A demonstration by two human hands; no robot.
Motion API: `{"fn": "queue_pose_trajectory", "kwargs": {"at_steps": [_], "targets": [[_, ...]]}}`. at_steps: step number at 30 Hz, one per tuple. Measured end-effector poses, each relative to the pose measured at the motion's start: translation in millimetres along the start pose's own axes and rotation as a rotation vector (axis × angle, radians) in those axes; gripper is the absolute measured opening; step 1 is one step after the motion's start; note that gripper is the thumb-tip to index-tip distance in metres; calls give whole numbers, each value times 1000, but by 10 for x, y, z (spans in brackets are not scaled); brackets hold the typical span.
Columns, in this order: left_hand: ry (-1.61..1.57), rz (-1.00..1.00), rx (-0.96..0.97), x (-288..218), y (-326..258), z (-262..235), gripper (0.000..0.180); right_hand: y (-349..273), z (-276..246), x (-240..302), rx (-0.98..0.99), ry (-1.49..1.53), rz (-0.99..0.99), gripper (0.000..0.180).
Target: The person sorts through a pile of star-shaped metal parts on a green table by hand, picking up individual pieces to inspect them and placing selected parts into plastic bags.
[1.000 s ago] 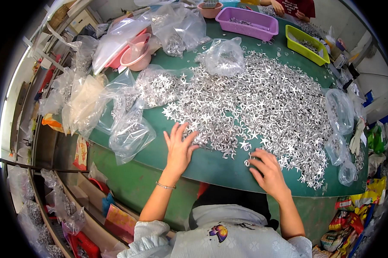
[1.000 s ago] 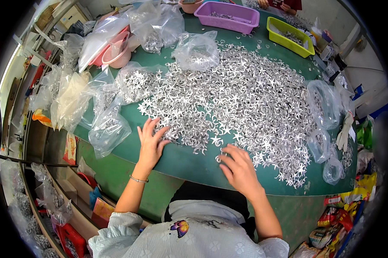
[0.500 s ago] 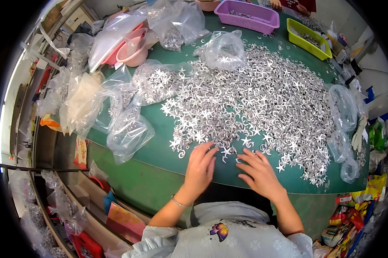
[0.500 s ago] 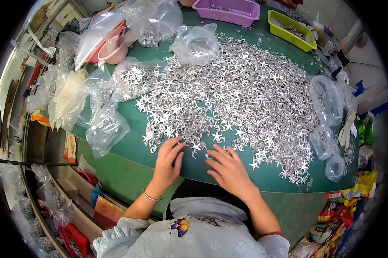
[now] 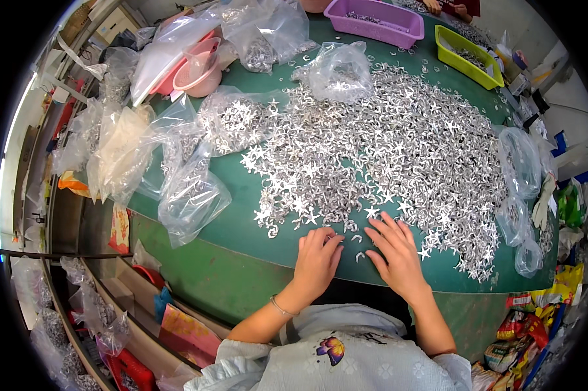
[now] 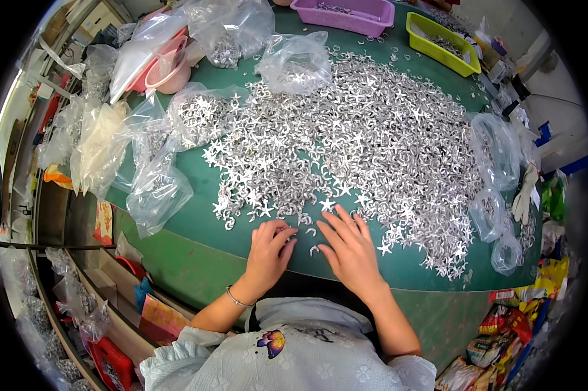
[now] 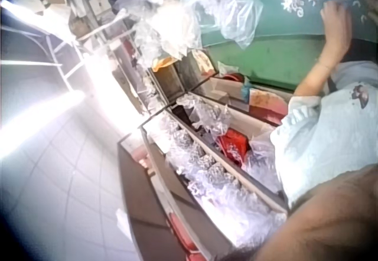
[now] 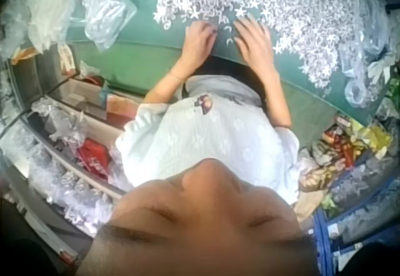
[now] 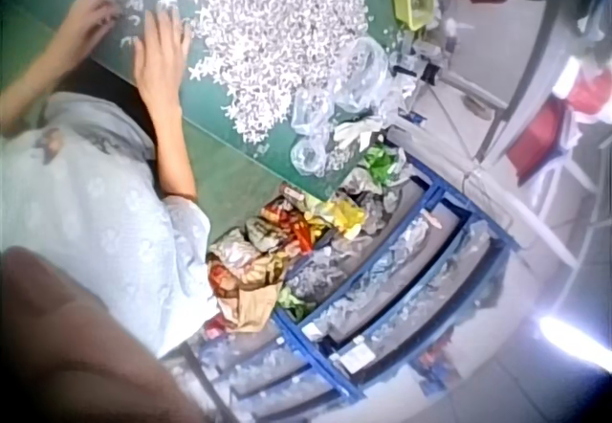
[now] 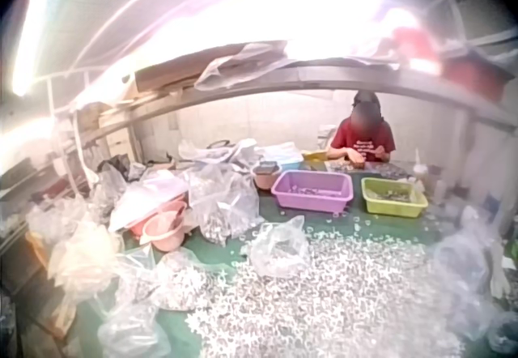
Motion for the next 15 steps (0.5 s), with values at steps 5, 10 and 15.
{"fn": "queue_pose_trajectory", "kwargs": {"at_steps": [5,10,15], "targets": [[-87,-14,-153,144,90,-173,25,26,150,166,165,-13,-79,42],[-76,-54,-257,230,118,-352,24,67,86,67,49,97,-53,42],[36,-39,-340,209,127,-454,23,148,198,169,94,26,-101,41]]}}
Point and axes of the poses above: each hand's wrist, its own y-axis towards the middle knuckle, its own z-axis out of the palm, x = y × z, the point moved 9 cm from there along y, towards the middle knuckle, and after that the axes turned 10 degrees about -z, right-handed, at the moved point
